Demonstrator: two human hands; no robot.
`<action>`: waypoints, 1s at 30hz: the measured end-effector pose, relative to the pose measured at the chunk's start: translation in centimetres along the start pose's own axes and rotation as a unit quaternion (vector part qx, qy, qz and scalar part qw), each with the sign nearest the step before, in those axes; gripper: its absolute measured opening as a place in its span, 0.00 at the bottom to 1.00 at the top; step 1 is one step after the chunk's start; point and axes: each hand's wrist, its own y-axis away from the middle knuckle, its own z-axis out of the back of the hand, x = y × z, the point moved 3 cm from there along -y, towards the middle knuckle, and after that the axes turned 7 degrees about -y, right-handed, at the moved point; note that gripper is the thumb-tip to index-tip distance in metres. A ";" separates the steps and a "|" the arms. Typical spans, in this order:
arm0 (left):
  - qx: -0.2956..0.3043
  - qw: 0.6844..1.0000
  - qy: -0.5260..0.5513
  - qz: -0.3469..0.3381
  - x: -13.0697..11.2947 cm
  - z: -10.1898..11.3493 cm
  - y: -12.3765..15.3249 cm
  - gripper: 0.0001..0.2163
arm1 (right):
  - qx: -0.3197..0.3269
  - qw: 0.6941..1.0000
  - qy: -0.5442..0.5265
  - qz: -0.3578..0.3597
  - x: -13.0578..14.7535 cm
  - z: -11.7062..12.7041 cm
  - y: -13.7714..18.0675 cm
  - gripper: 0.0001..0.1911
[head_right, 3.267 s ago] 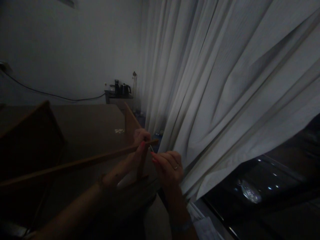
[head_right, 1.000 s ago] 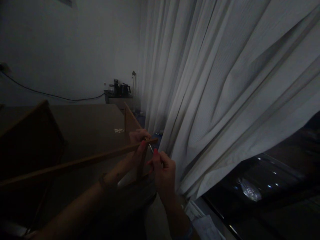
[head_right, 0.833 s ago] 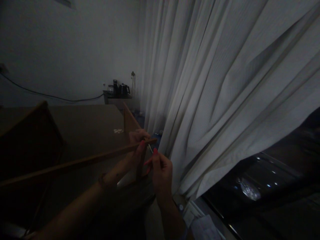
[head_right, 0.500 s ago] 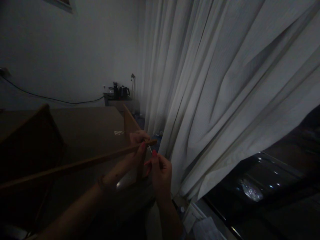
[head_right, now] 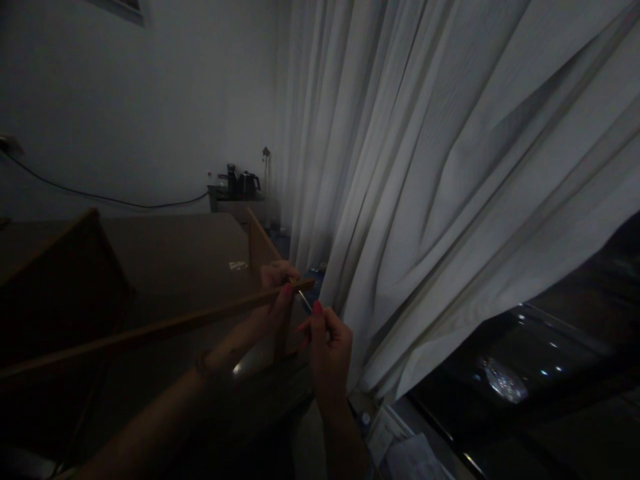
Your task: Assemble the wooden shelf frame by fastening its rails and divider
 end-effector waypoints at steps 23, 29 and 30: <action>-0.008 1.000 0.020 -0.022 0.1 -0.1 0.1 0.08 | 0.044 0.988 0.138 0.049 -0.5 0.2 -0.3 0.26; 0.001 1.000 -0.004 -0.025 0.0 0.0 0.0 0.06 | 0.063 0.986 0.150 0.044 1.0 0.1 -0.9 0.26; 0.000 1.000 -0.008 -0.022 0.0 0.0 -0.1 0.06 | 0.068 0.986 0.147 0.039 1.2 0.0 -1.0 0.26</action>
